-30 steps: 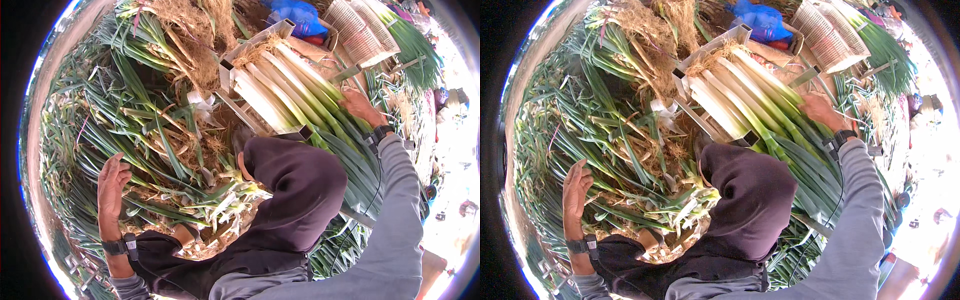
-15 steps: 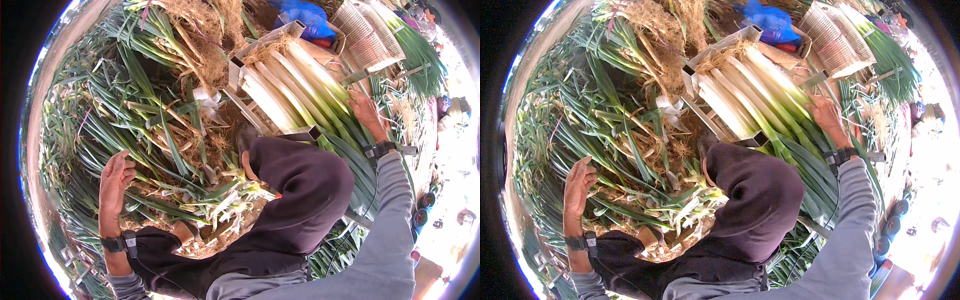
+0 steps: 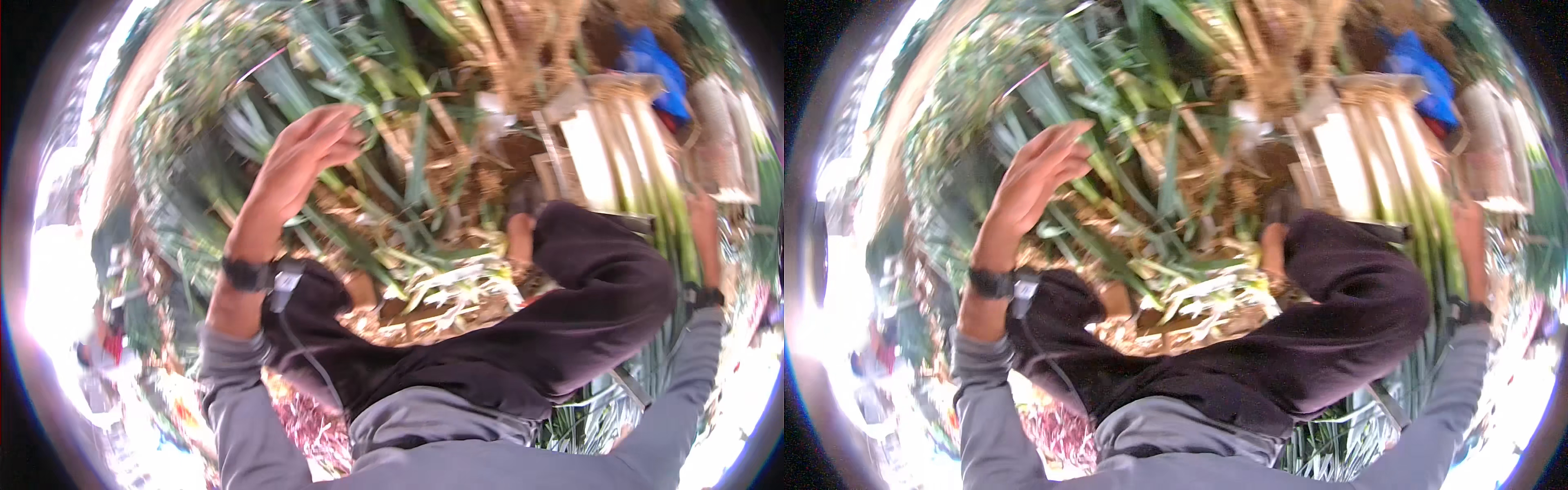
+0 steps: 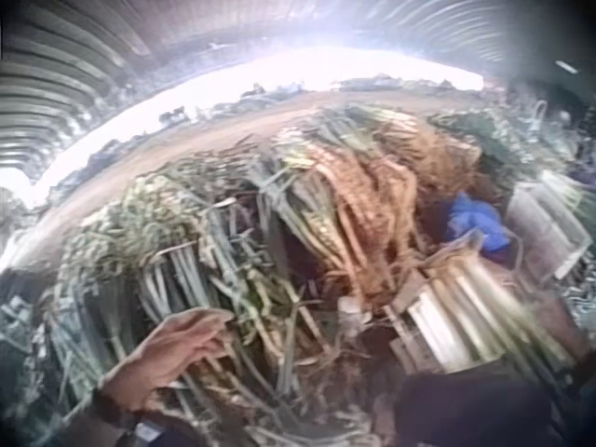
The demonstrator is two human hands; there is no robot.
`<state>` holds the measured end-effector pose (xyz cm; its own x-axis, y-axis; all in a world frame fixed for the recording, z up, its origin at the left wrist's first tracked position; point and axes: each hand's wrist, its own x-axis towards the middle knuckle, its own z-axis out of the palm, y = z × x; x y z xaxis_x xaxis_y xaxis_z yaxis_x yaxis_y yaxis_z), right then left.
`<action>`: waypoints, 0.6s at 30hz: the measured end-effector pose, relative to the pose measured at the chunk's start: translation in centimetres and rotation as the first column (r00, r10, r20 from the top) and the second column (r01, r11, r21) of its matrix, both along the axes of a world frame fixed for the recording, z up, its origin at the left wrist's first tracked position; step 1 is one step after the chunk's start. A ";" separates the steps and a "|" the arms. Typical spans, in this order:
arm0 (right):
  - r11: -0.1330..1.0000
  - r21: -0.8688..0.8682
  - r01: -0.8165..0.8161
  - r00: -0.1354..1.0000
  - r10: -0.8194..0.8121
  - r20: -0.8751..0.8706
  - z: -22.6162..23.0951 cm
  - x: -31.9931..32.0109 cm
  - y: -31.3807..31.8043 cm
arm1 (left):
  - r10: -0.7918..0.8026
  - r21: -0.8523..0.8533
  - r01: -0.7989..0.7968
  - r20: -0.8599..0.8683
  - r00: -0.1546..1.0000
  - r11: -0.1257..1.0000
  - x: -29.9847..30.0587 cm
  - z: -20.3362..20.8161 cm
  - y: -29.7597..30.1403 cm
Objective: Cleaning and stripping the outer layers from harvested leeks and placing them in a crate.
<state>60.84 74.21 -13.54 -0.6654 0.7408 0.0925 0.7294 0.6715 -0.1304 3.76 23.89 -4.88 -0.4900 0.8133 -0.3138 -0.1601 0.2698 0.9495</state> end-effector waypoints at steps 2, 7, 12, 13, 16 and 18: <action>0.987 0.131 0.094 0.980 -0.069 -0.184 4.3 -2.4 -0.1 | 0.033 0.121 -0.038 0.042 0.999 0.992 -1.1 0.2 -1.0; 0.878 -0.424 -0.221 0.948 0.092 -0.304 13.8 -26.7 -14.9 | 0.250 0.223 -0.254 0.044 0.967 0.941 -2.7 1.4 -6.8; 0.742 -0.470 -0.477 0.868 0.482 -0.121 9.2 -42.5 -24.5 | 0.371 0.278 -0.361 0.018 0.928 0.890 -3.5 1.2 -9.4; 0.663 -0.557 -0.500 0.838 0.534 -0.115 7.5 -45.1 -27.0 | 0.389 0.306 -0.374 0.013 0.921 0.876 -3.9 1.4 -10.3; 0.617 -0.663 -0.423 0.808 0.589 0.033 -0.2 -51.0 -34.4 | 0.431 0.348 -0.418 0.044 0.901 0.839 -4.4 1.8 -12.4; 0.588 -0.507 -0.630 0.675 0.737 0.016 -6.4 -52.8 -36.5 | 0.438 0.364 -0.426 0.055 0.897 0.828 -4.2 2.5 -12.6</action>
